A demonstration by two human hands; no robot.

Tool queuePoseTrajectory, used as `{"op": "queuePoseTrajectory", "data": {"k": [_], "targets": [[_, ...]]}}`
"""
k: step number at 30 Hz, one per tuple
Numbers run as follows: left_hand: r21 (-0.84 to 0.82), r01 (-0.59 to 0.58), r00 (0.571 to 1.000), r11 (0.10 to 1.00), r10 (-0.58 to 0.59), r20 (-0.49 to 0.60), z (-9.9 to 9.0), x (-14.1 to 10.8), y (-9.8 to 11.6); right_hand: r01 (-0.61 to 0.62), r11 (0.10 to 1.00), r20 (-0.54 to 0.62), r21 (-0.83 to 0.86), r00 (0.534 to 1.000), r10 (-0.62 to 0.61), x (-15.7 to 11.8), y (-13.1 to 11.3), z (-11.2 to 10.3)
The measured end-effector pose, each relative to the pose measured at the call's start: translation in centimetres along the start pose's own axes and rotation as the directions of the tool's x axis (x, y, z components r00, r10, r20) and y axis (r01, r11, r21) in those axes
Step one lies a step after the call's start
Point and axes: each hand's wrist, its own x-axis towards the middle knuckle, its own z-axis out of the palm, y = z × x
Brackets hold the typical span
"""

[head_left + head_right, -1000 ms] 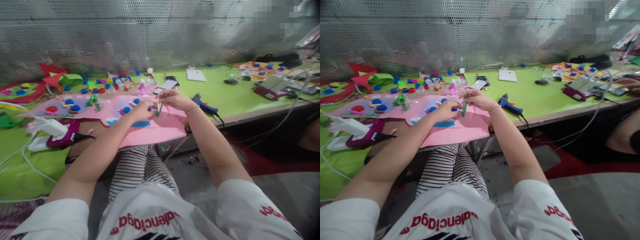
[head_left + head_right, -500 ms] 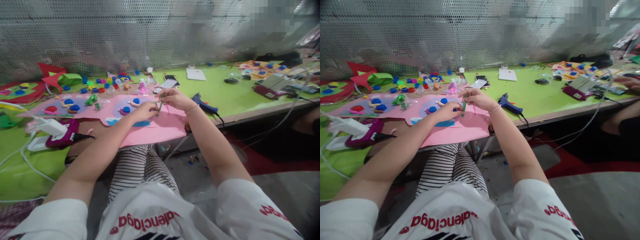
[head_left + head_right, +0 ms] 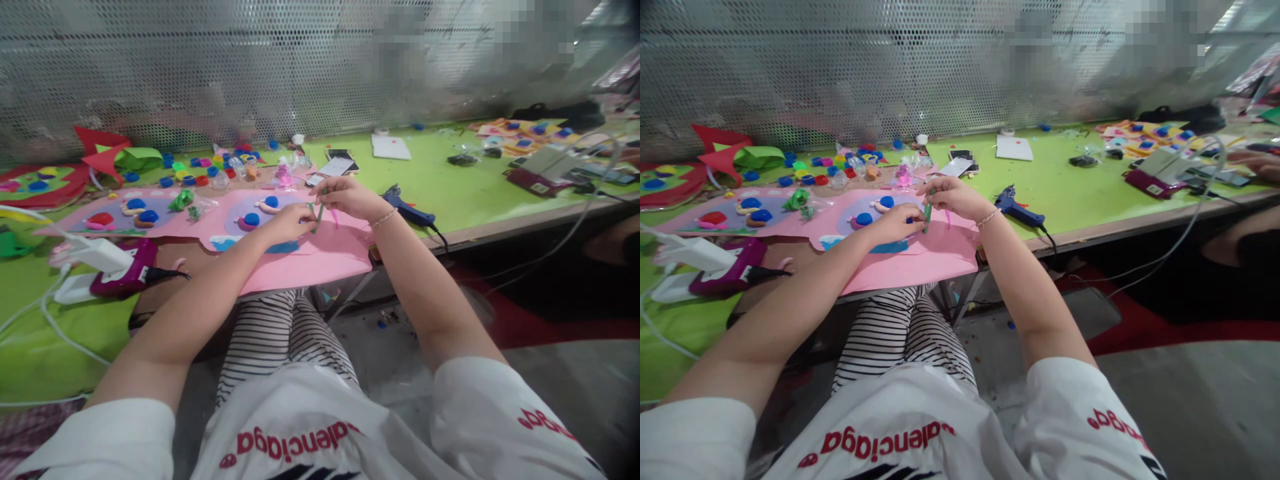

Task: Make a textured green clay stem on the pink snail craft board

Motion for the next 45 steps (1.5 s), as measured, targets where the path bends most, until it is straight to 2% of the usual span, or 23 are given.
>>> {"op": "queuePoseTrajectory", "data": {"k": [12,22,28,34,45], "targets": [[0.007,0.013,0.997,1.000,-0.013,-0.070,0.4,-0.2,0.2,-0.045,0.997,-0.050,-0.066,0.998,0.042,0.3,0.0,0.0],[0.001,0.024,0.997,1.000,-0.024,-0.076,0.7,-0.1,0.1,-0.055,0.993,-0.059,-0.106,0.997,0.049,0.3,0.1,0.1],[0.052,0.006,0.996,0.999,-0.001,-0.088,0.4,-0.2,0.2,-0.062,0.986,-0.079,-0.155,0.996,0.050,0.4,0.5,-0.1],[0.134,-0.020,0.991,0.991,0.038,-0.130,-0.6,-0.5,0.3,-0.071,0.958,-0.147,-0.278,0.989,0.031,0.6,0.6,0.0],[0.206,-0.100,0.995,0.974,0.100,0.009,-1.2,-1.1,0.9,-0.061,0.923,-0.126,-0.381,0.992,0.014,0.8,1.1,-0.3]]}}
